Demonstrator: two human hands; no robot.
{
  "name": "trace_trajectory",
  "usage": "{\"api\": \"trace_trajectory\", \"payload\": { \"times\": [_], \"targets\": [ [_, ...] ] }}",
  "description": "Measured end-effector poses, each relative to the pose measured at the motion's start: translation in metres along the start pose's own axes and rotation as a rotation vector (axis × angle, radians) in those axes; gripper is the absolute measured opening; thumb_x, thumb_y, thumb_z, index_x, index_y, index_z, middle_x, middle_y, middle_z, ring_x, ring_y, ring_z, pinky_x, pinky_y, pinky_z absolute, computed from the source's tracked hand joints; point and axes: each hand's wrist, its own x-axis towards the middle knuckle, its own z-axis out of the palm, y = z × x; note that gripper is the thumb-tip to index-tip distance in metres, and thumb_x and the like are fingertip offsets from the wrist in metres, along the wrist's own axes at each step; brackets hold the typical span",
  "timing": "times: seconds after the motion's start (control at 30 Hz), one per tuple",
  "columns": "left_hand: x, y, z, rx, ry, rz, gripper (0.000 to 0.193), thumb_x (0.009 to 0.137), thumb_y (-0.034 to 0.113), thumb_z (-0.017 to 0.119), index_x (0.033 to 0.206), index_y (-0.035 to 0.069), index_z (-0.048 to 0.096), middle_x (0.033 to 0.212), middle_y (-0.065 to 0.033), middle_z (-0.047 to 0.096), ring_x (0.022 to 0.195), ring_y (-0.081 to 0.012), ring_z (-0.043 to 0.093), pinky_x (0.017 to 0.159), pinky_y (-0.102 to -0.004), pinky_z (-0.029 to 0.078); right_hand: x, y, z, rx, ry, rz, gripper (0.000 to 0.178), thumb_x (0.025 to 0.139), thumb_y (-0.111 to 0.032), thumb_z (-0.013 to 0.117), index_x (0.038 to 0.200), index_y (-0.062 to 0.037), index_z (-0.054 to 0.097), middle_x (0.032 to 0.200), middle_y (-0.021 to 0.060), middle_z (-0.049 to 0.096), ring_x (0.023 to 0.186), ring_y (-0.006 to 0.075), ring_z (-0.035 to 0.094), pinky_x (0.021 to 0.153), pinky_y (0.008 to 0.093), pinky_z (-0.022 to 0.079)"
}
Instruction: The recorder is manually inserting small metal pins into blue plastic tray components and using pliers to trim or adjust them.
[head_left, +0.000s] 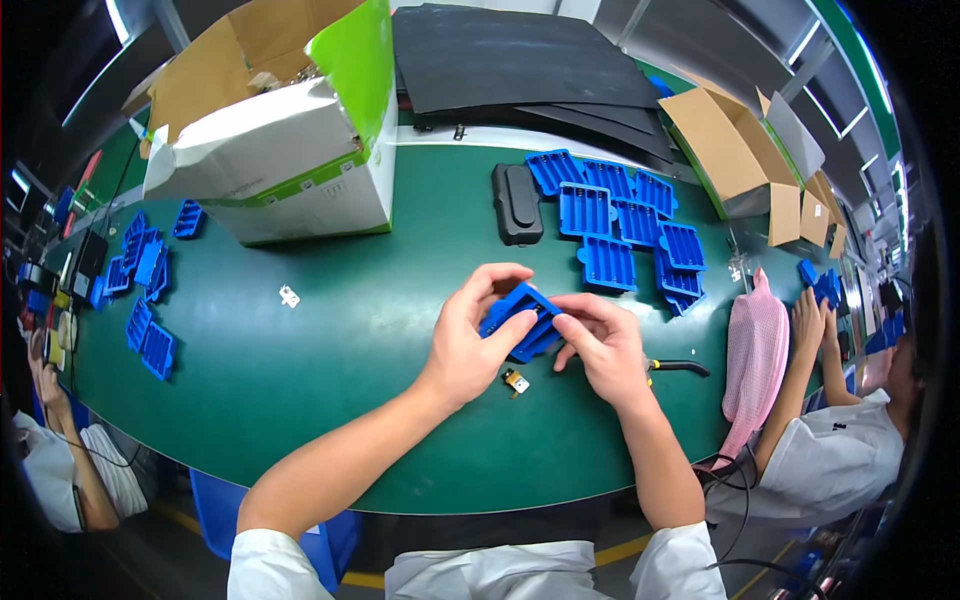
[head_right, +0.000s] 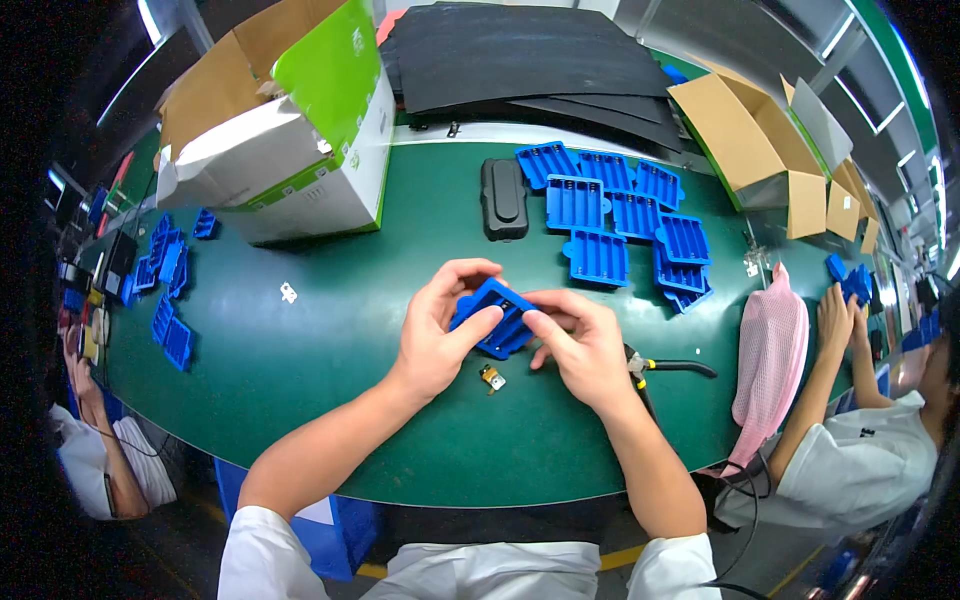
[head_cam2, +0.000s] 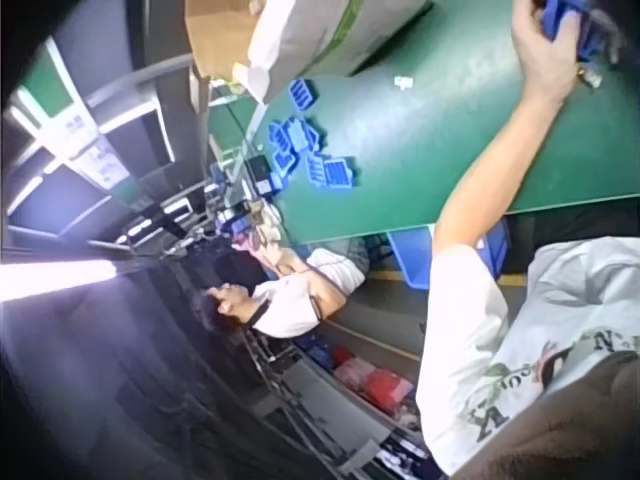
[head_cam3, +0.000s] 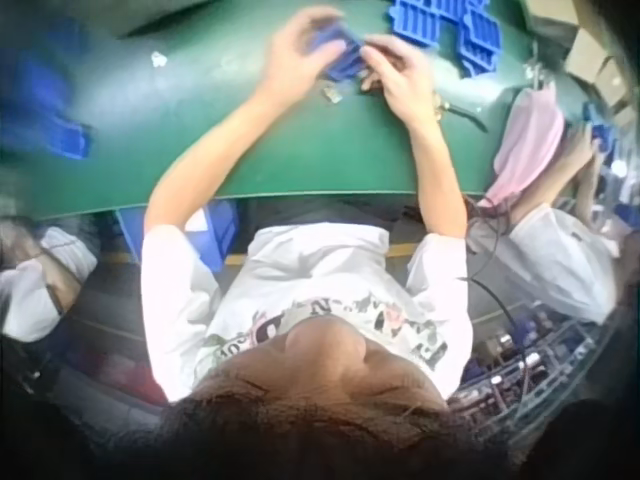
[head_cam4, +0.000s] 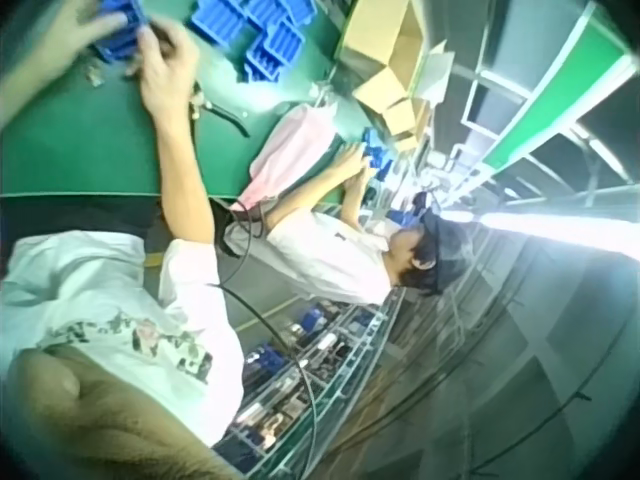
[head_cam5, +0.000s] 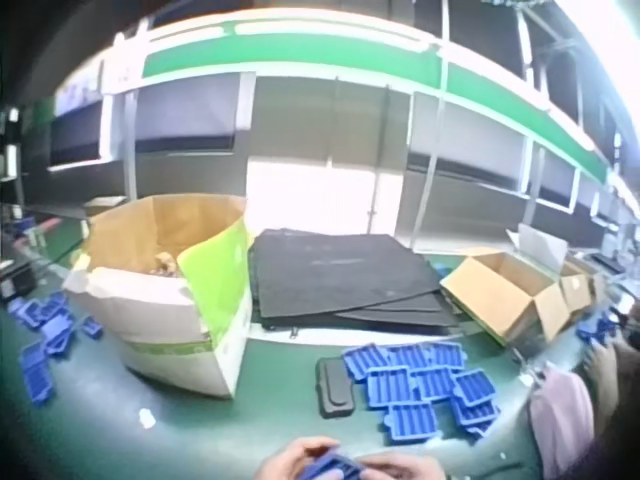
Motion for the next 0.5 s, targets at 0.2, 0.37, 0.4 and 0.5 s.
{"api": "trace_trajectory", "payload": {
  "times": [0.2, 0.37, 0.4, 0.5],
  "targets": [
    [0.000, 0.002, 0.003, 0.246, 0.024, -0.027, 0.027, 0.085, 0.016, 0.071, 0.103, 0.001, 0.058, 0.091, -0.0054, 0.060, 0.084, -0.0118, 0.057, 0.076, -0.0270, 0.048, -0.003, 0.003, 0.010, -0.022, 0.063, -0.163, 0.019, 0.086, 0.001, 0.065, 0.105, 0.0052, 0.065, 0.094, 0.0088, 0.059, 0.079, 0.0128, 0.060, 0.055, 0.0235, 0.054],
    [-0.004, 0.001, 0.006, 0.228, 0.081, 0.016, 0.019, 0.086, 0.015, 0.070, 0.092, 0.001, 0.058, 0.083, -0.0048, 0.060, 0.076, -0.0112, 0.056, 0.071, -0.0258, 0.047, -0.004, 0.002, 0.012, 0.026, 0.052, -0.181, 0.017, 0.086, 0.002, 0.065, 0.103, 0.0062, 0.065, 0.093, 0.0089, 0.058, 0.079, 0.0131, 0.060, 0.056, 0.0233, 0.054],
    [-0.004, 0.001, 0.006, 0.234, 0.073, 0.015, 0.019, 0.086, 0.015, 0.070, 0.092, 0.001, 0.058, 0.083, -0.0048, 0.060, 0.076, -0.0112, 0.056, 0.071, -0.0258, 0.047, -0.005, 0.002, 0.014, 0.044, 0.051, -0.175, 0.016, 0.086, 0.002, 0.065, 0.102, 0.0063, 0.065, 0.093, 0.0090, 0.058, 0.079, 0.0131, 0.060, 0.055, 0.0232, 0.054],
    [-0.005, 0.002, 0.006, 0.351, 0.086, 0.067, 0.018, 0.087, 0.015, 0.069, 0.090, 0.001, 0.058, 0.081, -0.0045, 0.060, 0.073, -0.0103, 0.055, 0.067, -0.0251, 0.045, -0.005, 0.003, 0.014, 0.090, 0.050, -0.149, 0.015, 0.086, 0.000, 0.065, 0.100, 0.0063, 0.065, 0.093, 0.0091, 0.059, 0.076, 0.0130, 0.060, 0.054, 0.0231, 0.053]
  ]
}}
